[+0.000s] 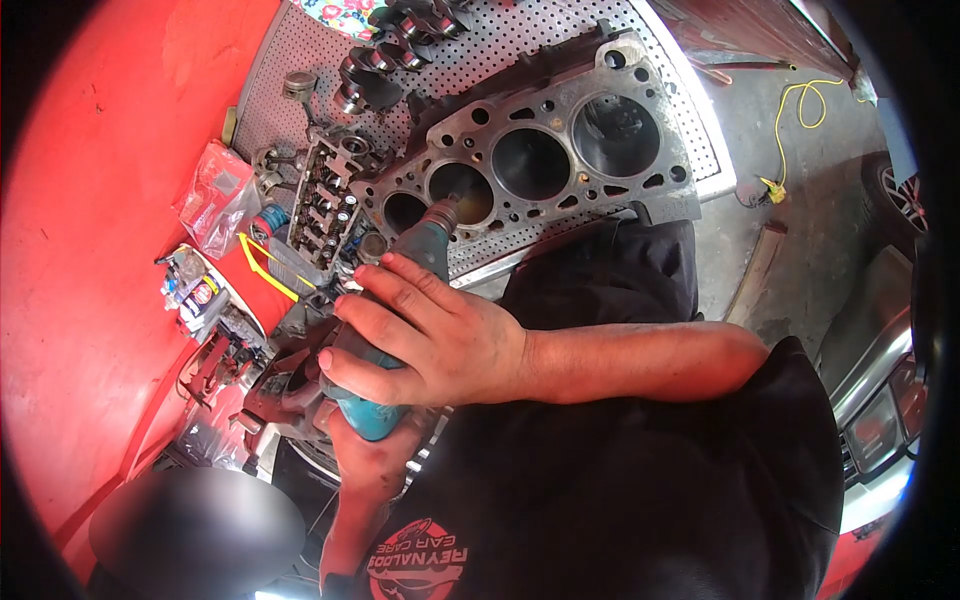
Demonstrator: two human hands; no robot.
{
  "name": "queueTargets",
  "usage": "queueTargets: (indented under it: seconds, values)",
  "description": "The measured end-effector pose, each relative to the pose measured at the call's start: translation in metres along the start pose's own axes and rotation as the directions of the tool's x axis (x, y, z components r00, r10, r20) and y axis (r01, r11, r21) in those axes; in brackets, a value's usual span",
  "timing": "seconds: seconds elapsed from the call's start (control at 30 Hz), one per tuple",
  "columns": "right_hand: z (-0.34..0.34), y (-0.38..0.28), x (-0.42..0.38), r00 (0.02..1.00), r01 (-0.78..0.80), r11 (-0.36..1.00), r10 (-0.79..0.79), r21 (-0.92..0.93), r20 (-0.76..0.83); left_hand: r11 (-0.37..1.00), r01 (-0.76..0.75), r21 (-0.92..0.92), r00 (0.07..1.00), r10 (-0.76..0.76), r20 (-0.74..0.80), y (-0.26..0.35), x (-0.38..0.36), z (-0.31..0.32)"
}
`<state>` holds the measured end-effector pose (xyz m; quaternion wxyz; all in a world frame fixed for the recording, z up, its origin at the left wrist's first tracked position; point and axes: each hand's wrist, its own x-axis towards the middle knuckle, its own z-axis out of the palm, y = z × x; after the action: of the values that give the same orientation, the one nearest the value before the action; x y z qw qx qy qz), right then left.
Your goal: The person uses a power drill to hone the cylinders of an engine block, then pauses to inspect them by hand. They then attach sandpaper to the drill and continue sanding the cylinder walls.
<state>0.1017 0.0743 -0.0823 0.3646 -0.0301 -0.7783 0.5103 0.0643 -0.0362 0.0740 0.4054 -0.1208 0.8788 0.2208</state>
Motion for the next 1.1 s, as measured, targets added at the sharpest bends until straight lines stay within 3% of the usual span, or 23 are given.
queueTargets:
  seconds: [0.17, 0.37, 0.47, 0.57, 0.87, 1.1]
  values:
    - [0.000, 0.003, 0.000, 1.000, -0.011, 1.000, 0.011, -0.004, 0.021, 0.995, 0.089, -0.039, 0.996, -0.087, 0.031, 0.002, 0.002, -0.001]
    - [-0.005, -0.003, 0.007, 1.000, -0.018, 1.000, 0.018, 0.009, -0.007, 0.985, -0.166, -0.048, 0.979, 0.159, -0.127, 0.020, -0.005, 0.015]
    - [-0.004, -0.006, 0.008, 0.999, -0.027, 1.000, 0.028, 0.014, -0.017, 0.996, 0.024, -0.081, 1.000, -0.025, -0.011, 0.015, -0.007, -0.001]
    - [-0.001, -0.009, 0.012, 0.999, -0.030, 0.999, 0.030, 0.015, -0.023, 0.990, 0.068, -0.121, 0.998, -0.066, 0.014, 0.009, -0.010, -0.012]
    - [-0.002, -0.008, 0.011, 0.999, -0.046, 0.999, 0.046, 0.001, -0.016, 0.991, -0.068, -0.118, 0.997, 0.072, 0.023, 0.014, -0.003, -0.008]
    - [-0.001, -0.008, 0.013, 0.998, -0.051, 0.999, 0.051, 0.011, -0.022, 0.991, -0.056, -0.118, 0.998, 0.056, 0.001, 0.019, -0.004, -0.006]
